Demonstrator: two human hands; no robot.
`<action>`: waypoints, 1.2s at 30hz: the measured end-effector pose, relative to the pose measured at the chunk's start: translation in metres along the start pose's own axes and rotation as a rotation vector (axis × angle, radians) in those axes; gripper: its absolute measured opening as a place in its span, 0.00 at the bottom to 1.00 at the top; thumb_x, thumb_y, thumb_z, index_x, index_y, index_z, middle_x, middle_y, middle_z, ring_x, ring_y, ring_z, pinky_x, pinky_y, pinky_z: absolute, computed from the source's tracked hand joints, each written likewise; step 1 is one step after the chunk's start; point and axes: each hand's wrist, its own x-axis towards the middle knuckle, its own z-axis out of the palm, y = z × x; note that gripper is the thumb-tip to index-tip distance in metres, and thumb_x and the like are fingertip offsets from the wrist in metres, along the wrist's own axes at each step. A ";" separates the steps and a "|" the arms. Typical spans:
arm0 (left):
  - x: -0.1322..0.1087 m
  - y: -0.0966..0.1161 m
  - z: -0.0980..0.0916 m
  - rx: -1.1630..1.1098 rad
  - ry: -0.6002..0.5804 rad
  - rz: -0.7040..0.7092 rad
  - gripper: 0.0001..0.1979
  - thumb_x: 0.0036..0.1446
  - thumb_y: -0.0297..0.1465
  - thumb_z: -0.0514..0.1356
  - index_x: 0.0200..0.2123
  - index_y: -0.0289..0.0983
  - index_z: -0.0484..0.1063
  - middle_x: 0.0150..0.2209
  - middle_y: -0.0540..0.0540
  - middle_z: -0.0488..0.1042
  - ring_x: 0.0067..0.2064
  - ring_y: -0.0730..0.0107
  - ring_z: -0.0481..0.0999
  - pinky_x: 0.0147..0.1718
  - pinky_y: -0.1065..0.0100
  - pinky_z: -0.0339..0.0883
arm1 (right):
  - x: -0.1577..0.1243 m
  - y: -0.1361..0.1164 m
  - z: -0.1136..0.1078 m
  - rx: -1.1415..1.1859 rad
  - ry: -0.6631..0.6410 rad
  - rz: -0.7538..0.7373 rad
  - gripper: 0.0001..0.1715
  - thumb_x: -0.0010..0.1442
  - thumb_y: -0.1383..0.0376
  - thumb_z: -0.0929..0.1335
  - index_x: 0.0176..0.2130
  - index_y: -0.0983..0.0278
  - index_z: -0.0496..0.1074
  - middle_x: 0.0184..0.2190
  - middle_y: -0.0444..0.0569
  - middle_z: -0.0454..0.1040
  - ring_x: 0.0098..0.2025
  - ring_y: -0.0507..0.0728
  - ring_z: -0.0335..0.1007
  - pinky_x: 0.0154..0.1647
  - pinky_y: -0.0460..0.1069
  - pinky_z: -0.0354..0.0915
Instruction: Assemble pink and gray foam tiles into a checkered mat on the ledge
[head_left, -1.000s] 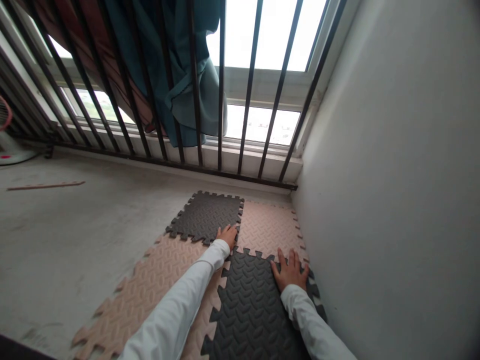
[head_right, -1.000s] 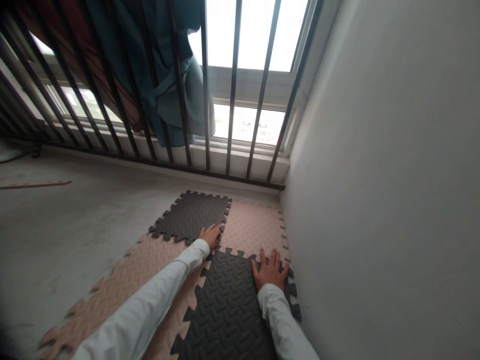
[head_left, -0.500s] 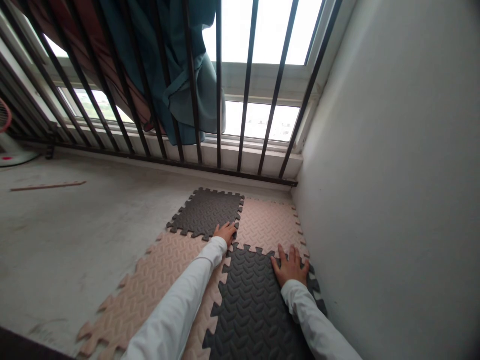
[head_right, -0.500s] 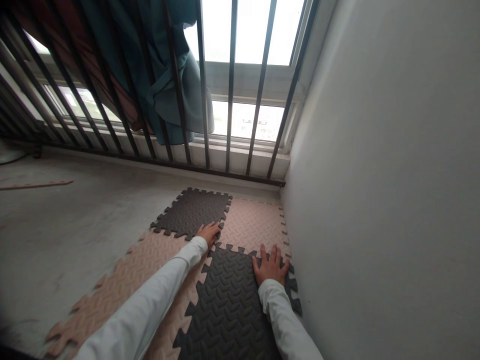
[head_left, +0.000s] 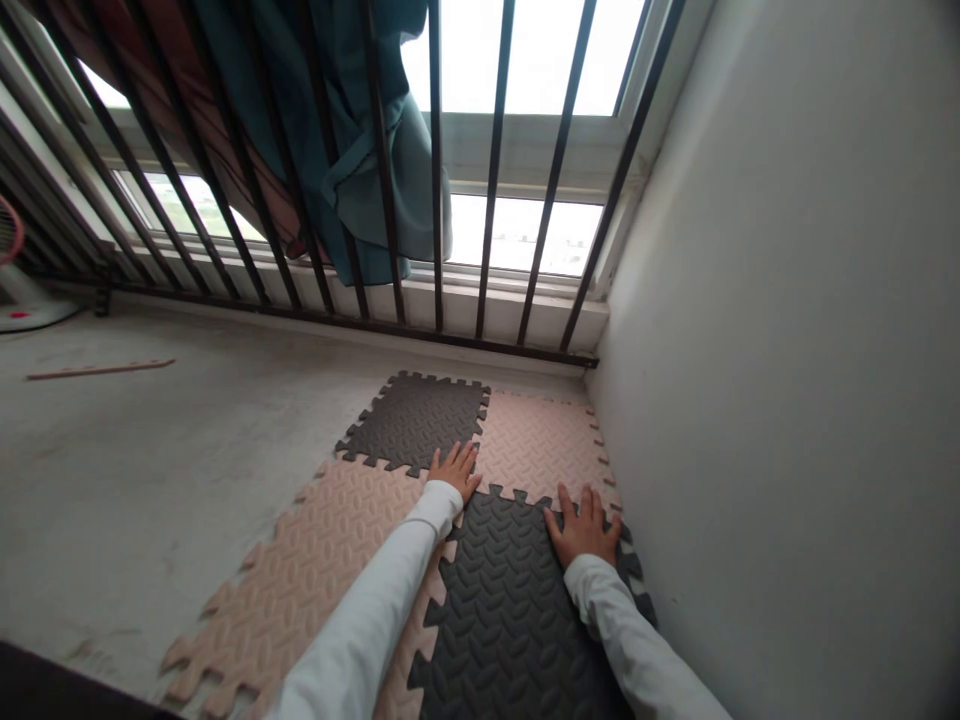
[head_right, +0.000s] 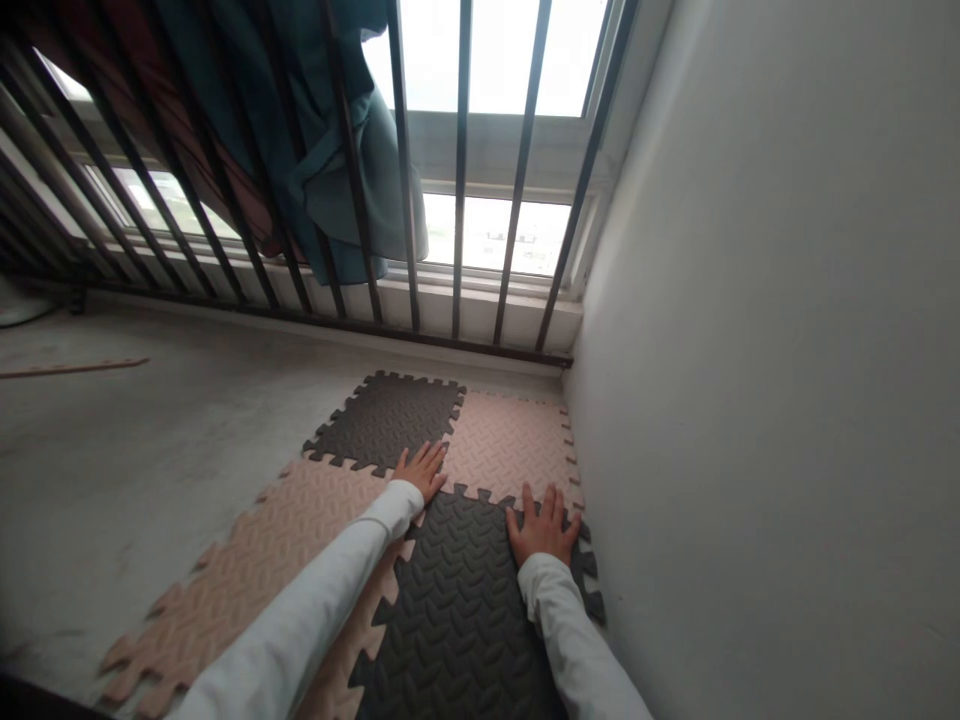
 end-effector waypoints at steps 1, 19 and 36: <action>0.001 0.000 0.000 -0.004 -0.002 -0.005 0.27 0.54 0.43 0.38 0.57 0.47 0.42 0.60 0.58 0.40 0.61 0.66 0.38 0.55 0.47 0.34 | 0.000 0.000 0.000 -0.001 -0.001 0.000 0.30 0.54 0.48 0.55 0.55 0.51 0.50 0.58 0.54 0.48 0.59 0.60 0.38 0.53 0.64 0.35; -0.018 -0.081 -0.032 0.095 0.022 -0.770 0.44 0.43 0.56 0.42 0.57 0.33 0.47 0.58 0.28 0.45 0.58 0.38 0.42 0.50 0.41 0.34 | 0.000 -0.001 0.001 -0.019 0.020 0.005 0.30 0.54 0.48 0.55 0.55 0.50 0.50 0.58 0.53 0.49 0.59 0.60 0.40 0.53 0.63 0.36; 0.092 0.005 -0.016 -0.037 0.058 -0.028 0.30 0.53 0.44 0.37 0.58 0.38 0.44 0.61 0.51 0.41 0.60 0.66 0.39 0.56 0.55 0.37 | 0.000 0.004 0.007 -0.037 0.009 -0.016 0.31 0.53 0.48 0.55 0.55 0.50 0.50 0.58 0.54 0.48 0.59 0.60 0.40 0.54 0.64 0.33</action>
